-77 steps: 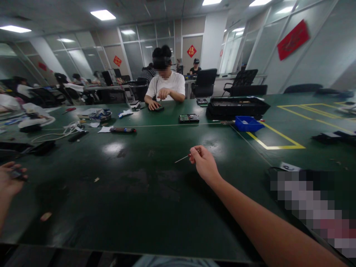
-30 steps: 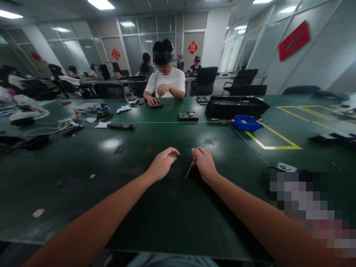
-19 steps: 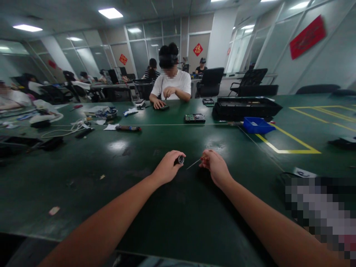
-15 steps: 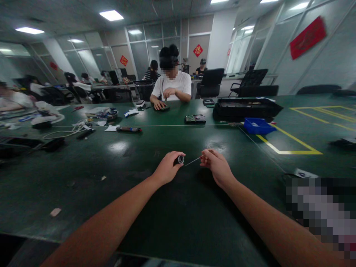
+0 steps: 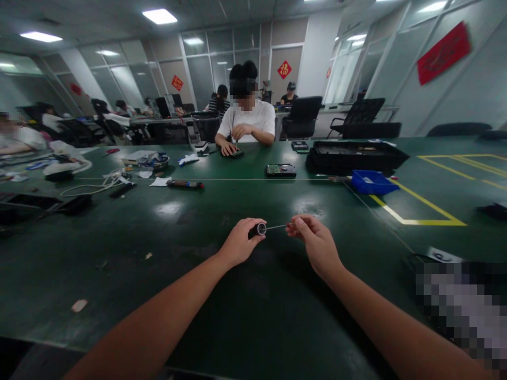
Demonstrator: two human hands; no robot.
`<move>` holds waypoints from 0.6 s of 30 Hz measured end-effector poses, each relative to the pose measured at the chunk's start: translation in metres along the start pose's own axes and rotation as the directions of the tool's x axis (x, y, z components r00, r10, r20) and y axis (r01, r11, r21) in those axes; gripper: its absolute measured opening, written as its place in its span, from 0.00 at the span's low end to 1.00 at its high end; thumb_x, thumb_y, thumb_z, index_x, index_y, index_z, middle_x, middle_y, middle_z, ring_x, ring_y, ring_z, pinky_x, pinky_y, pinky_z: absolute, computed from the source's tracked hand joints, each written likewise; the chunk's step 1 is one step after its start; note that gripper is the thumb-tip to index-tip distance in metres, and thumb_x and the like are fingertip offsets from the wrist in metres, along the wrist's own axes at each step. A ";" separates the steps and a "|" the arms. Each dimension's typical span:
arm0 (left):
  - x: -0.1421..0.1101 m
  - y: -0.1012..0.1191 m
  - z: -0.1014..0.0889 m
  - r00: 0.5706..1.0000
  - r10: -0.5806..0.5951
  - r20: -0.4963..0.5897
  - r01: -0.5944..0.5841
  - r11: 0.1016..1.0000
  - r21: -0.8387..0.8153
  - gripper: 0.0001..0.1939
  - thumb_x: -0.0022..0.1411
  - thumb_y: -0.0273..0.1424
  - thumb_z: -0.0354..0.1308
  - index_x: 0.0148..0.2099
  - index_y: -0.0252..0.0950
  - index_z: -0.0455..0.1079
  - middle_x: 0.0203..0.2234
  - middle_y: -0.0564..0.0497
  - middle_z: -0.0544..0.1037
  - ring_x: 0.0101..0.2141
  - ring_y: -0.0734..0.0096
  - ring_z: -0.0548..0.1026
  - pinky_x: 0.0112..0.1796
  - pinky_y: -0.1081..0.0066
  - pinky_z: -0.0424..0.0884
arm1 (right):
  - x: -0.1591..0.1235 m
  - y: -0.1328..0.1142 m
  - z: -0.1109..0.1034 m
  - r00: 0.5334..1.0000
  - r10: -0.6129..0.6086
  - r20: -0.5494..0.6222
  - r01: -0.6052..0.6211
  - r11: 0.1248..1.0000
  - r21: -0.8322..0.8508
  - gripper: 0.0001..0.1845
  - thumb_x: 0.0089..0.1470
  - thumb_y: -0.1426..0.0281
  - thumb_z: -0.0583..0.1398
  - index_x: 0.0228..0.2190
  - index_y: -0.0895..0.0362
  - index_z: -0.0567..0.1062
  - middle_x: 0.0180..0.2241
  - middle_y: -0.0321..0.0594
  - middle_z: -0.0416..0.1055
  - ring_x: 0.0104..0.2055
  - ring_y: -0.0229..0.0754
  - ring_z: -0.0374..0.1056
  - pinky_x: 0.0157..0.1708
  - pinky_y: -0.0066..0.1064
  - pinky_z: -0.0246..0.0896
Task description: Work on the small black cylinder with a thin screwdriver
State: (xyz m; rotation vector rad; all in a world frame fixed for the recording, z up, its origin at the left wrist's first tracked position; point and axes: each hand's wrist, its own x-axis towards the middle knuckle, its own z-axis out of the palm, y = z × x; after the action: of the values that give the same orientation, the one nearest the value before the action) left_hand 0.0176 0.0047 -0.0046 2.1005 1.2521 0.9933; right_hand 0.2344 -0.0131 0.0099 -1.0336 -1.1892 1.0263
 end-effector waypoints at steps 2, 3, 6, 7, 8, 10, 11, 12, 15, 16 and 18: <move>0.000 0.001 -0.001 1.000 -0.012 0.015 0.012 1.000 -0.010 0.19 0.62 0.27 0.62 0.55 0.43 0.72 0.51 0.51 0.76 0.54 0.62 0.70 0.57 0.58 0.64 | -0.001 -0.001 -0.001 1.000 -0.007 -0.002 0.007 1.000 -0.015 0.17 0.55 0.55 0.64 0.37 0.56 0.76 0.34 0.42 0.76 0.35 0.43 0.73 0.40 0.39 0.70; 0.000 0.002 -0.001 1.000 -0.017 0.023 0.017 1.000 -0.013 0.19 0.62 0.27 0.62 0.55 0.43 0.72 0.51 0.51 0.76 0.54 0.62 0.70 0.57 0.58 0.64 | -0.001 -0.001 -0.001 1.000 -0.007 0.001 0.007 1.000 -0.022 0.17 0.56 0.55 0.64 0.37 0.56 0.76 0.34 0.42 0.76 0.35 0.43 0.73 0.40 0.39 0.71; 0.000 0.003 -0.001 0.999 -0.019 0.031 0.020 1.000 -0.018 0.18 0.62 0.26 0.62 0.55 0.42 0.72 0.51 0.50 0.76 0.54 0.61 0.70 0.57 0.58 0.64 | -0.001 -0.002 -0.002 1.000 -0.004 0.016 0.005 0.999 -0.035 0.17 0.56 0.55 0.64 0.38 0.57 0.76 0.34 0.43 0.76 0.36 0.44 0.74 0.40 0.40 0.71; 0.000 0.003 -0.001 0.999 -0.017 0.029 0.017 1.000 -0.019 0.18 0.62 0.26 0.62 0.54 0.42 0.72 0.51 0.50 0.76 0.54 0.61 0.70 0.57 0.58 0.64 | -0.002 -0.002 -0.002 1.000 -0.003 0.019 0.004 0.999 -0.036 0.17 0.56 0.55 0.64 0.38 0.57 0.76 0.34 0.43 0.76 0.36 0.44 0.74 0.41 0.41 0.71; 0.000 0.002 -0.001 1.000 -0.015 0.025 0.016 1.000 -0.021 0.19 0.62 0.26 0.62 0.54 0.42 0.72 0.51 0.50 0.76 0.54 0.61 0.70 0.57 0.58 0.64 | -0.002 -0.002 -0.002 1.000 -0.003 0.020 0.004 0.999 -0.036 0.17 0.56 0.55 0.64 0.38 0.57 0.76 0.35 0.43 0.77 0.36 0.45 0.74 0.41 0.41 0.71; 0.000 0.001 -0.001 1.000 -0.018 0.023 0.018 0.999 -0.027 0.19 0.61 0.26 0.62 0.55 0.42 0.72 0.51 0.50 0.76 0.54 0.62 0.70 0.58 0.58 0.64 | -0.002 -0.002 -0.001 1.000 -0.002 0.015 0.003 0.999 -0.033 0.17 0.56 0.56 0.64 0.39 0.57 0.76 0.35 0.43 0.77 0.36 0.45 0.74 0.41 0.41 0.71; -0.001 0.001 0.000 0.999 -0.022 0.025 0.022 0.999 -0.032 0.19 0.62 0.26 0.62 0.55 0.42 0.72 0.51 0.50 0.76 0.54 0.62 0.70 0.58 0.58 0.64 | -0.002 -0.001 -0.001 1.000 0.000 0.010 0.001 1.000 -0.030 0.17 0.57 0.56 0.64 0.39 0.57 0.76 0.34 0.43 0.77 0.36 0.44 0.74 0.42 0.42 0.71; -0.001 0.000 0.000 0.999 -0.025 0.028 0.027 0.999 -0.036 0.19 0.62 0.26 0.62 0.55 0.43 0.72 0.51 0.50 0.76 0.54 0.62 0.70 0.58 0.58 0.64 | -0.002 -0.001 -0.001 1.000 0.003 0.004 -0.002 1.000 -0.025 0.17 0.57 0.55 0.64 0.38 0.57 0.76 0.34 0.43 0.77 0.35 0.44 0.74 0.42 0.42 0.70; -0.001 0.000 0.001 0.999 -0.017 0.033 0.018 0.999 -0.043 0.20 0.61 0.26 0.62 0.55 0.43 0.72 0.51 0.50 0.76 0.54 0.62 0.70 0.58 0.58 0.64 | -0.002 0.001 -0.001 1.000 0.019 -0.011 -0.019 1.000 -0.011 0.17 0.56 0.55 0.64 0.38 0.57 0.76 0.33 0.42 0.77 0.35 0.45 0.74 0.41 0.41 0.70; -0.001 -0.001 0.001 0.999 -0.011 0.032 0.012 0.999 -0.044 0.20 0.61 0.25 0.63 0.55 0.43 0.72 0.51 0.50 0.76 0.54 0.62 0.70 0.58 0.58 0.64 | -0.002 0.002 -0.001 1.000 0.023 -0.012 -0.023 1.000 -0.009 0.17 0.56 0.55 0.64 0.37 0.57 0.76 0.33 0.42 0.77 0.35 0.45 0.74 0.41 0.41 0.70; 0.000 -0.001 0.001 0.999 -0.004 0.032 0.005 0.999 -0.042 0.20 0.60 0.25 0.63 0.54 0.43 0.73 0.51 0.51 0.76 0.54 0.62 0.70 0.58 0.58 0.64 | -0.001 0.002 -0.001 1.000 0.024 -0.008 -0.024 1.000 -0.010 0.17 0.56 0.55 0.64 0.37 0.57 0.76 0.33 0.42 0.77 0.35 0.45 0.74 0.40 0.41 0.70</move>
State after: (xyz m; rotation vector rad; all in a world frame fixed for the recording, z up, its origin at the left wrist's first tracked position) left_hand 0.0178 0.0048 -0.0054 2.0726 1.2093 0.9721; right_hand 0.2346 -0.0141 0.0078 -1.0612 -1.1795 1.0348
